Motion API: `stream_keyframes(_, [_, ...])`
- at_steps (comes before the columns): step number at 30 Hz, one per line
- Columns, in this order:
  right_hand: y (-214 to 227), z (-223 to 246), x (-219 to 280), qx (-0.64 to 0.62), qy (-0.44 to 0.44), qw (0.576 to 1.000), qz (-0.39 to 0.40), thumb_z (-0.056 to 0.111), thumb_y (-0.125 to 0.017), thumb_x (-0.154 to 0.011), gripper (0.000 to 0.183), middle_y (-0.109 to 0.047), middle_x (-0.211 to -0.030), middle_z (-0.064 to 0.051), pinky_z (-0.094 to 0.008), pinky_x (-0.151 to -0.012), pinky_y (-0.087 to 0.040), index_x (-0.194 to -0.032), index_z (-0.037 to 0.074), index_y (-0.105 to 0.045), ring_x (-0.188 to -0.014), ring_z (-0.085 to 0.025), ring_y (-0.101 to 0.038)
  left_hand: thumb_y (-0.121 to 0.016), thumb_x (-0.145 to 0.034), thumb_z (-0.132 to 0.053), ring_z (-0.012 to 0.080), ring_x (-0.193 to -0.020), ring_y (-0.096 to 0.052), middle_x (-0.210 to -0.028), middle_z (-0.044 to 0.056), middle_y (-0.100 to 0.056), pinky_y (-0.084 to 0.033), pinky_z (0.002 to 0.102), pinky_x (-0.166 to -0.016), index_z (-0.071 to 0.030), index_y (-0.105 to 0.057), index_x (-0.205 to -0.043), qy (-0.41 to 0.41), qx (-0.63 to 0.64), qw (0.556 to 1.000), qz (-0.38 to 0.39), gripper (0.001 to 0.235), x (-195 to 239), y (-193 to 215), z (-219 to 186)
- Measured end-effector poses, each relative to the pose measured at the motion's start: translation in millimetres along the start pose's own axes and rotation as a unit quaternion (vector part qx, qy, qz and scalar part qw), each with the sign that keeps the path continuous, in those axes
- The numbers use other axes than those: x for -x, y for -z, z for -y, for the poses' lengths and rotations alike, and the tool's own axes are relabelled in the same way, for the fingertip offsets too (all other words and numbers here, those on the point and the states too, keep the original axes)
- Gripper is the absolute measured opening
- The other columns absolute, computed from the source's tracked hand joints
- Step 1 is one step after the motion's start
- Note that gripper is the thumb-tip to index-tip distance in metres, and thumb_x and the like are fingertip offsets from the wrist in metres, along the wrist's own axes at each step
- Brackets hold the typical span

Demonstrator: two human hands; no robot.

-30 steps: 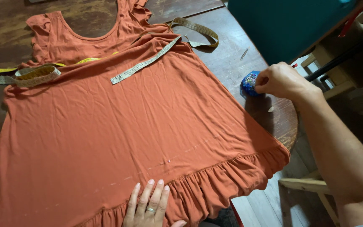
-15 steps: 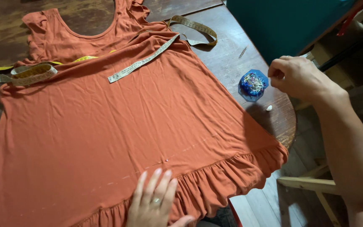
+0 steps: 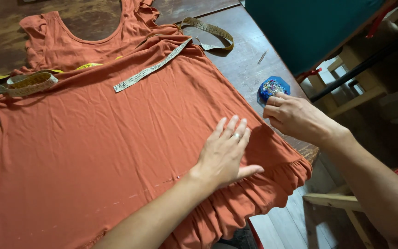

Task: The person pins the hem of an orange sleeveless top to create a ruffled effect. They use their hands to gather the fabric and secure it with pins from a blue pincushion.

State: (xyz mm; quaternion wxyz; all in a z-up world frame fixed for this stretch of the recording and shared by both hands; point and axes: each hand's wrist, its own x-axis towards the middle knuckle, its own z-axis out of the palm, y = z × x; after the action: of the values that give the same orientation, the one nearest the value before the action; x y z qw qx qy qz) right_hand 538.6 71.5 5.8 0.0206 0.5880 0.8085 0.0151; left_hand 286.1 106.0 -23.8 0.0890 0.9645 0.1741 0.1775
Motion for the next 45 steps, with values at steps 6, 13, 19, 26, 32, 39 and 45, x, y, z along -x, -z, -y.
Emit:
stream_keyframes(6, [-3.2, -2.2, -5.3, 0.015, 0.021, 1.0, -0.006, 0.02, -0.06, -0.088, 0.006, -0.059, -0.097, -0.003, -0.035, -0.076, -0.056, -0.089, 0.015, -0.057, -0.094, -0.024, -0.058, -0.043, -0.077, -0.081, 0.0366, -0.142, -0.043, -0.142, 0.022, -0.055, -0.018, 0.051, -0.124, 0.002, -0.058, -0.132, -0.007, -0.01, 1.0, 0.016, 0.101, -14.0, -11.9, 4.2])
stream_keyframes(13, [-7.8, -2.4, -5.8, 0.008, 0.01, 1.0, -0.009, 0.021, -0.061, -0.087, 0.007, -0.057, -0.096, -0.003, -0.037, -0.074, -0.056, -0.088, 0.014, -0.057, -0.093, -0.024, -0.057, -0.045, -0.078, -0.078, 0.0368, -0.139, -0.046, -0.14, 0.023, -0.056, -0.021, 0.052, -0.122, 0.002, -0.058, -0.132, -0.009, -0.003, 1.0, 0.028, 0.097, -15.1, -17.8, 6.4])
stream_keyframes(19, [-13.9, -3.9, -6.4, 0.02, -0.005, 1.0, 0.006, 0.024, -0.062, -0.088, 0.01, -0.059, -0.098, -0.001, -0.034, -0.075, -0.057, -0.089, 0.015, -0.059, -0.095, -0.022, -0.057, -0.047, -0.08, -0.076, 0.0369, -0.138, -0.046, -0.14, 0.022, -0.056, -0.021, 0.053, -0.121, 0.001, -0.058, -0.133, -0.018, -0.017, 0.999, 0.027, 0.094, -14.5, -24.1, 11.1])
stream_keyframes(26, [-10.7, 5.4, -6.1, -0.004, -0.022, 0.999, 0.031, 0.024, -0.064, -0.088, 0.01, -0.061, -0.095, -0.001, -0.035, -0.072, -0.058, -0.09, 0.014, -0.062, -0.093, -0.021, -0.059, -0.049, -0.081, -0.072, 0.0374, -0.137, -0.047, -0.141, 0.022, -0.056, -0.022, 0.054, -0.121, 0.0, -0.057, -0.134, -0.028, -0.015, 0.999, 0.026, 0.09, -16.5, -31.2, 12.5])
stream_keyframes(32, [-3.8, 15.5, -10.7, -0.018, -0.007, 1.0, 0.009, 0.02, -0.065, -0.086, 0.006, -0.06, -0.091, -0.002, -0.036, -0.073, -0.056, -0.087, 0.014, -0.064, -0.091, -0.022, -0.061, -0.054, -0.079, -0.07, 0.0368, -0.137, -0.047, -0.142, 0.02, -0.055, -0.021, 0.054, -0.121, -0.001, -0.058, -0.134, -0.029, -0.022, 0.999, 0.028, 0.089, -15.8, -35.1, 13.0])
stream_keyframes(39, [-0.8, 12.4, -9.3, -0.097, -0.028, 0.995, -0.002, 0.02, -0.066, -0.085, 0.007, -0.061, -0.089, -0.005, -0.041, -0.075, -0.056, -0.085, 0.013, -0.063, -0.094, -0.026, -0.062, -0.05, -0.081, -0.071, 0.0373, -0.136, -0.049, -0.141, 0.021, -0.056, -0.022, 0.054, -0.121, 0.0, -0.058, -0.134, -0.032, -0.018, 0.999, 0.018, 0.089, -15.4, -34.1, 14.5])
stream_keyframes(45, [7.3, 15.3, -11.9, -0.129, -0.072, 0.989, 0.016, 0.018, -0.069, -0.082, 0.004, -0.064, -0.088, -0.004, -0.04, -0.075, -0.056, -0.086, 0.016, -0.068, -0.09, -0.025, -0.065, -0.045, -0.081, -0.076, 0.0367, -0.136, -0.049, -0.141, 0.021, -0.057, -0.022, 0.054, -0.121, -0.002, -0.059, -0.134, -0.039, -0.021, 0.999, 0.023, 0.092, -14.9, -31.1, 16.6])
